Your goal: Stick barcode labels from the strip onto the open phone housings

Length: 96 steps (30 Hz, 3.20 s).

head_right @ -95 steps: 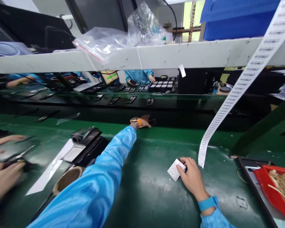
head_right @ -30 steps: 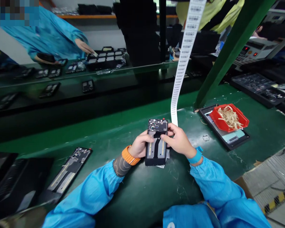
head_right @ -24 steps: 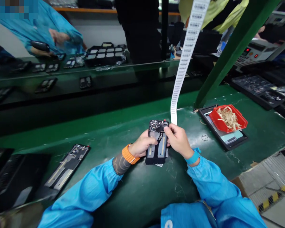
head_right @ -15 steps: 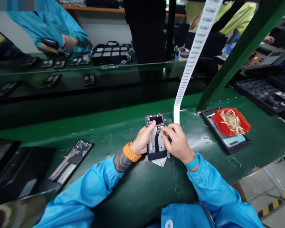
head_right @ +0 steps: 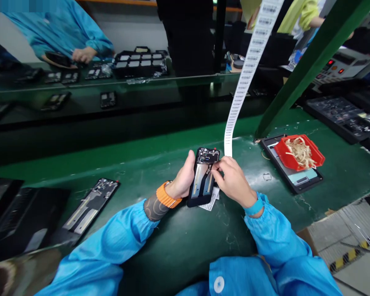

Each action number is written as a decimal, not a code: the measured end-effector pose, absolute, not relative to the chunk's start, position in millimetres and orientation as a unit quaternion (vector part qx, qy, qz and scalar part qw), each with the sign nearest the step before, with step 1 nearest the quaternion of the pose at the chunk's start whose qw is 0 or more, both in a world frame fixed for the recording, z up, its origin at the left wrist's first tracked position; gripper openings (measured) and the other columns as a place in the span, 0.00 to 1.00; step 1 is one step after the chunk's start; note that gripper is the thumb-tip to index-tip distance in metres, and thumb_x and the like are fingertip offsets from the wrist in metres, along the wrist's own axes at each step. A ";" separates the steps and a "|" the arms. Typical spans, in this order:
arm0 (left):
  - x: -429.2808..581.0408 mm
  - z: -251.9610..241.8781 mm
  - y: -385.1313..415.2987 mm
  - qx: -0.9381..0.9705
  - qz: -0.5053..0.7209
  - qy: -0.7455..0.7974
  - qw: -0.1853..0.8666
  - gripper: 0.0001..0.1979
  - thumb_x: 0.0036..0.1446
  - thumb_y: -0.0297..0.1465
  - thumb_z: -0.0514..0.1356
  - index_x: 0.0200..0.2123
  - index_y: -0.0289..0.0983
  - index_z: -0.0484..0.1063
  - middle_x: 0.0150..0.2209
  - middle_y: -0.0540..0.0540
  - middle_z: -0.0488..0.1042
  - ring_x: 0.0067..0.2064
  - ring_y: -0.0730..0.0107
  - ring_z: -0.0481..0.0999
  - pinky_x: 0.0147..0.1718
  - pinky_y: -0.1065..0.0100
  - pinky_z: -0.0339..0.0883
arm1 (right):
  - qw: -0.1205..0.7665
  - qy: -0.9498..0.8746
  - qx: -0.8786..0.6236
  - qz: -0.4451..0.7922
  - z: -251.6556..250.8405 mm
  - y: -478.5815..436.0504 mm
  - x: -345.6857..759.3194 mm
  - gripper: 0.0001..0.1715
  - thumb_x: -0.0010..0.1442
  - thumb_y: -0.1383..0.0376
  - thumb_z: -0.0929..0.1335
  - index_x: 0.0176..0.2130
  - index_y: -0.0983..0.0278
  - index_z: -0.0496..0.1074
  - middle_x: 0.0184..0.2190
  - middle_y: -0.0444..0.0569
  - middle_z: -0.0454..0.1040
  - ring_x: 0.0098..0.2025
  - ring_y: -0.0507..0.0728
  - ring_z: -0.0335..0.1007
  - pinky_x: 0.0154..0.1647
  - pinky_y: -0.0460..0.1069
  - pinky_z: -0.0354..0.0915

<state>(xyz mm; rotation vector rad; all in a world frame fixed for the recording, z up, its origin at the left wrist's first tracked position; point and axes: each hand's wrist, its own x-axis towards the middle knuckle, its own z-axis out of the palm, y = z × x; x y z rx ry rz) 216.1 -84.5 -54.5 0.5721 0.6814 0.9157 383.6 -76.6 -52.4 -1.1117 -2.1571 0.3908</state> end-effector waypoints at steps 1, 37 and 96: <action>216.7 -52.5 -83.8 0.262 0.424 0.307 0.810 0.42 0.56 0.66 0.52 0.45 0.32 0.79 0.35 0.40 0.80 0.35 0.60 0.80 0.33 0.66 0.71 | 0.323 -0.832 -0.432 0.131 -52.1 -76.4 383.0 0.07 0.67 0.66 0.65 0.34 0.61 0.69 0.34 0.51 0.70 0.39 0.62 0.67 0.41 0.56 0.65; 223.8 -43.6 -92.0 0.337 0.432 0.489 0.679 0.34 0.58 0.61 0.56 0.38 0.34 0.81 0.39 0.42 0.81 0.48 0.57 0.78 0.49 0.65 0.70 | 0.367 -0.816 -0.394 0.212 -36.8 -85.2 363.6 0.07 0.64 0.70 0.64 0.34 0.59 0.68 0.31 0.46 0.72 0.36 0.56 0.69 0.40 0.50 0.67; 242.1 -0.6 -84.3 0.094 0.394 0.138 0.904 0.48 0.64 0.61 0.34 0.53 0.26 0.73 0.37 0.30 0.79 0.35 0.50 0.82 0.36 0.55 0.74 | 0.491 -0.780 -0.389 -0.016 -26.7 -62.5 428.1 0.08 0.66 0.65 0.67 0.43 0.57 0.78 0.38 0.51 0.78 0.40 0.62 0.74 0.42 0.60 0.72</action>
